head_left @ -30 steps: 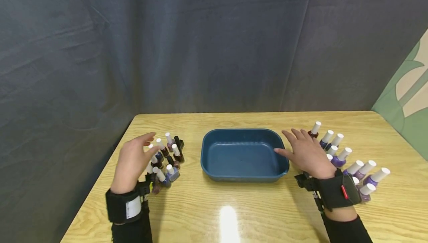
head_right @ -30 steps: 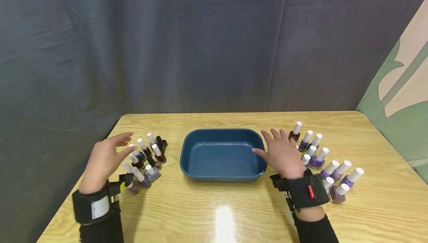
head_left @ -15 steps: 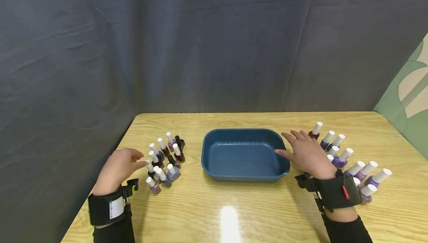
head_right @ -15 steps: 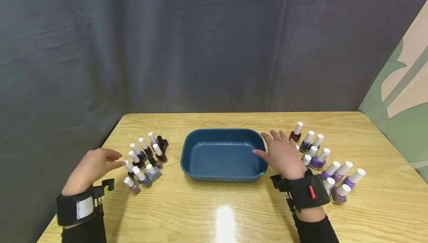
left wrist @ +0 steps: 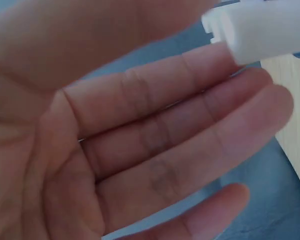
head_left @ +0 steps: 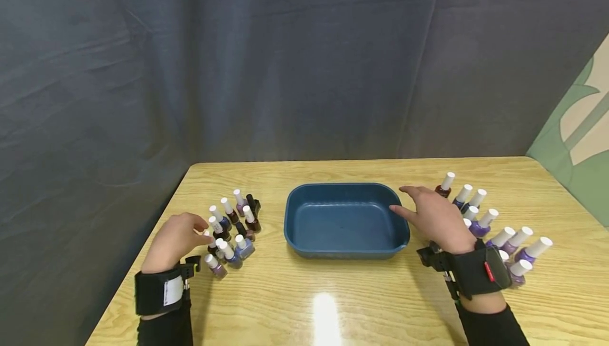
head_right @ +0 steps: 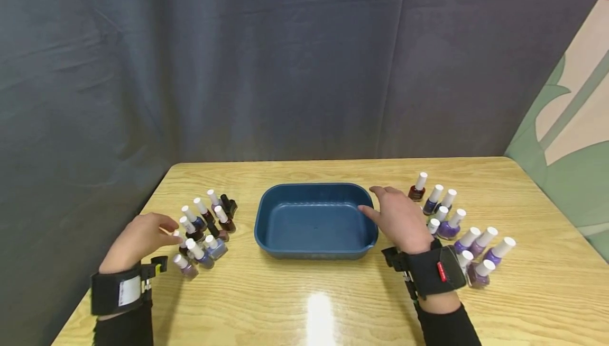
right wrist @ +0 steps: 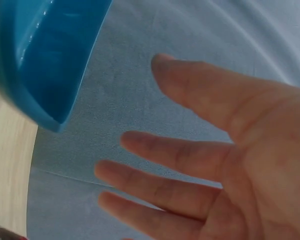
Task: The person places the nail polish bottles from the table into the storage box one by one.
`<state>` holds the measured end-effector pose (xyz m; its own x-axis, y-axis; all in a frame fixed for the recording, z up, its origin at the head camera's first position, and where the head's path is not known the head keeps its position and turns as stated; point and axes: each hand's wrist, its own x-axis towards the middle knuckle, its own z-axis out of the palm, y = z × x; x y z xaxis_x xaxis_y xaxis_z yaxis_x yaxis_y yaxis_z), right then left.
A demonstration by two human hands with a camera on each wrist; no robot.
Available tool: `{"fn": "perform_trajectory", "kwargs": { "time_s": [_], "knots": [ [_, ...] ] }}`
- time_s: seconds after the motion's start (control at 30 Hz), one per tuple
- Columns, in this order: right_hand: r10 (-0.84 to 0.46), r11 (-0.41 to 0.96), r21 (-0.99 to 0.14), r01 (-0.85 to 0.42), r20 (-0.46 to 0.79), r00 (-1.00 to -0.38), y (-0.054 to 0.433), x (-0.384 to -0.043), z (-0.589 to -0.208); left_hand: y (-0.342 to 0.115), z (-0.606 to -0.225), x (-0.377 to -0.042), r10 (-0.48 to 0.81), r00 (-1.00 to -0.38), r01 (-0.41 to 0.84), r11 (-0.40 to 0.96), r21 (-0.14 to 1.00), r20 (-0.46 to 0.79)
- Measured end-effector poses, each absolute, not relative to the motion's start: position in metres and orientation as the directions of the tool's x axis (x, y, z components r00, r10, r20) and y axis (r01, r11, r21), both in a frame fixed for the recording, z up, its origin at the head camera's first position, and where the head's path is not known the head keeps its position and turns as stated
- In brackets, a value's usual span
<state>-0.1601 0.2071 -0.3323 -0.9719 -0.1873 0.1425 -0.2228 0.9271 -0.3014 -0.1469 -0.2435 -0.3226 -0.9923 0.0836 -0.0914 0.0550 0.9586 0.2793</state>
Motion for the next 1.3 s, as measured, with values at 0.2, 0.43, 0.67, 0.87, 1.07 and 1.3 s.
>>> {"fn": "perform_trajectory", "kwargs": {
  "time_s": [0.2,0.43,0.67,0.87,1.07,1.3],
  "knots": [
    [-0.180,0.928,-0.309,-0.211,0.125,-0.976,0.206,-0.161,-0.335,-0.245,-0.327,-0.150,0.072,-0.994,0.046,0.956,0.290,-0.078],
    [-0.180,0.929,-0.313,-0.200,0.091,-0.979,0.206,-0.160,-0.336,-0.247,-0.330,-0.153,0.101,-0.994,0.085,0.946,0.313,-0.034],
    [-0.190,0.932,-0.297,-0.207,0.086,-0.978,0.206,-0.160,-0.335,-0.250,-0.325,-0.148,0.107,-0.994,0.095,0.945,0.313,-0.023],
    [-0.194,0.932,-0.296,-0.211,0.086,-0.977,0.206,-0.161,-0.336,-0.253,-0.313,-0.136,0.100,-0.993,0.112,0.952,0.284,0.055],
    [-0.197,0.931,-0.296,-0.213,0.083,-0.977,0.206,-0.162,-0.335,-0.255,-0.297,-0.121,0.053,-0.979,0.111,0.947,0.301,0.195],
    [-0.193,0.933,-0.296,-0.206,0.073,-0.978,0.206,-0.162,-0.334,-0.246,-0.289,-0.112,0.042,-0.905,0.177,0.942,0.284,0.423]
  ]
}}
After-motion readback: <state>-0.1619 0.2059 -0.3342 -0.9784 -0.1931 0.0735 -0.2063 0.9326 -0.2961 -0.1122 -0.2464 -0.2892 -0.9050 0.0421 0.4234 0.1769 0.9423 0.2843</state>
